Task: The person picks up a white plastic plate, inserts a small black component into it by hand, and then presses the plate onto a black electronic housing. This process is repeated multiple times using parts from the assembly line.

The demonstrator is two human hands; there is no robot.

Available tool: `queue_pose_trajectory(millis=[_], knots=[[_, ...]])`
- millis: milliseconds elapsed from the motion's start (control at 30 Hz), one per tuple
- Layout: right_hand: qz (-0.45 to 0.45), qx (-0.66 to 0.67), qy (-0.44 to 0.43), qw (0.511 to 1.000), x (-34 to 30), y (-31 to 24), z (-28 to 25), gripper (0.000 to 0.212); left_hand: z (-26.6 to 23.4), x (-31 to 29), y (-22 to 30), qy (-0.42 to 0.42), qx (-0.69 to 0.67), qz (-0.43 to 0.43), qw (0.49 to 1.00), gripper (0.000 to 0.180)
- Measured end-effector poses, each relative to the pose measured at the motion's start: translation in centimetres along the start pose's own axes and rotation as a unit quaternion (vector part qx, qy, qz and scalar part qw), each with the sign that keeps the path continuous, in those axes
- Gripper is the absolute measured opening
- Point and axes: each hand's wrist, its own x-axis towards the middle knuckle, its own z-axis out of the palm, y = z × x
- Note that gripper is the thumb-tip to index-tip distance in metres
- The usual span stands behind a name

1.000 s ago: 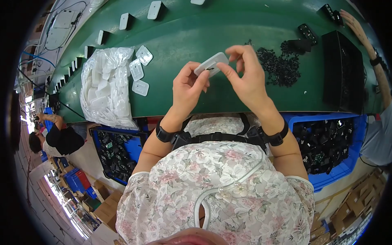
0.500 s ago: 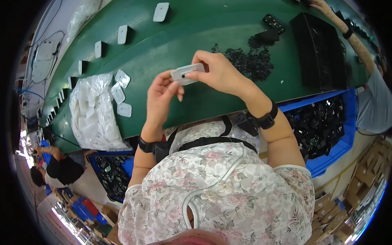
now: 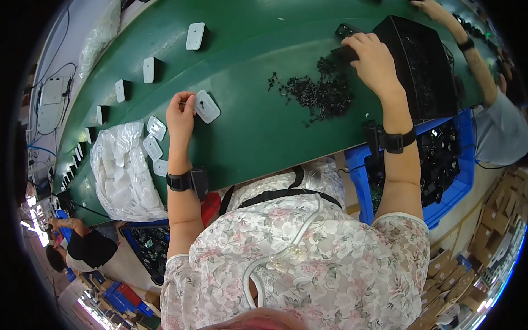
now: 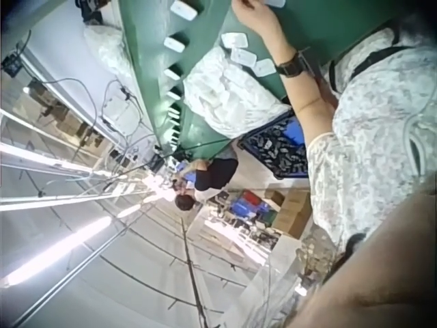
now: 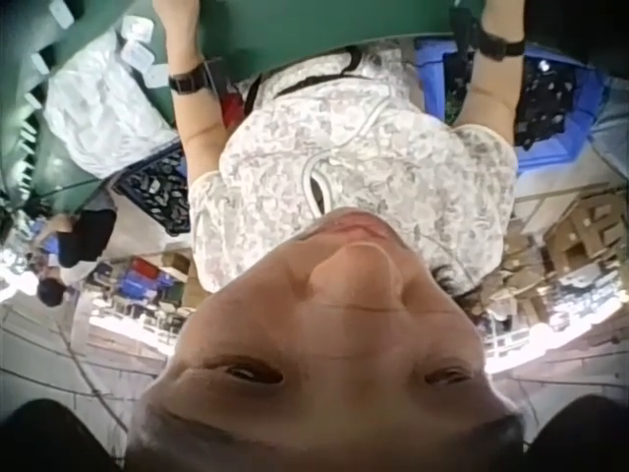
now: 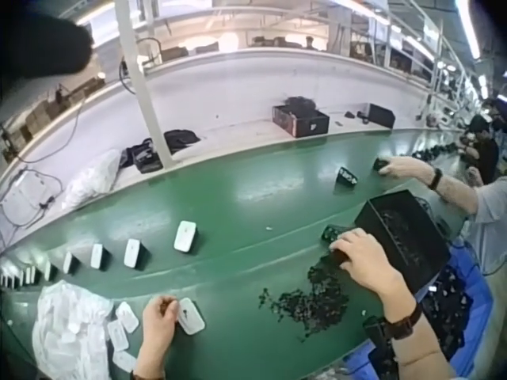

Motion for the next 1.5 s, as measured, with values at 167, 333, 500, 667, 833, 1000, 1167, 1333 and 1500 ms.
queue_pose_trajectory(millis=[167, 333, 500, 667, 833, 1000, 1167, 1333, 1500], knots=[[0.112, 0.187, 0.037, 0.975, 1.4, -0.8, -0.5, 0.038, 0.1, -1.5, 1.1, 0.044, 0.134, 0.056, 0.988, 0.027], [0.009, 0.363, 0.043, 0.931, 4.6, -5.4, 0.5, 0.038, 1.6, -5.2, 2.8, 0.079, 0.338, 0.17, 0.922, 0.055], [-0.075, 0.294, -0.028, 0.952, 7.7, -8.3, 4.7, 0.036, 2.5, -5.3, 2.7, 0.058, 0.279, 0.219, 0.933, 0.06], [-0.031, 0.264, -0.065, 0.962, 7.6, -12.4, 2.7, 0.035, 2.1, -5.3, 2.1, 0.073, 0.263, 0.21, 0.939, 0.062], [-0.073, 0.261, -0.008, 0.963, 7.0, -12.5, 4.1, 0.04, 2.4, -4.3, 2.2, 0.085, 0.242, 0.226, 0.94, 0.061], [-0.13, 0.381, -0.03, 0.915, 6.4, -16.0, 2.7, 0.038, 1.4, -3.3, 0.9, -0.032, 0.081, 0.238, 0.967, 0.051], [-0.176, 0.345, -0.059, 0.92, 5.8, -18.9, 3.0, 0.036, 0.2, -4.0, 1.4, -0.031, -0.015, 0.196, 0.98, 0.052], [-0.182, 0.322, -0.06, 0.927, 5.5, -19.9, 4.3, 0.035, 0.4, -4.0, 0.9, -0.036, 0.019, 0.229, 0.973, 0.049], [-0.196, 0.319, 0.011, 0.927, 4.8, -20.1, 5.3, 0.034, 0.1, -3.7, 0.6, -0.044, 0.071, 0.254, 0.963, 0.052]])
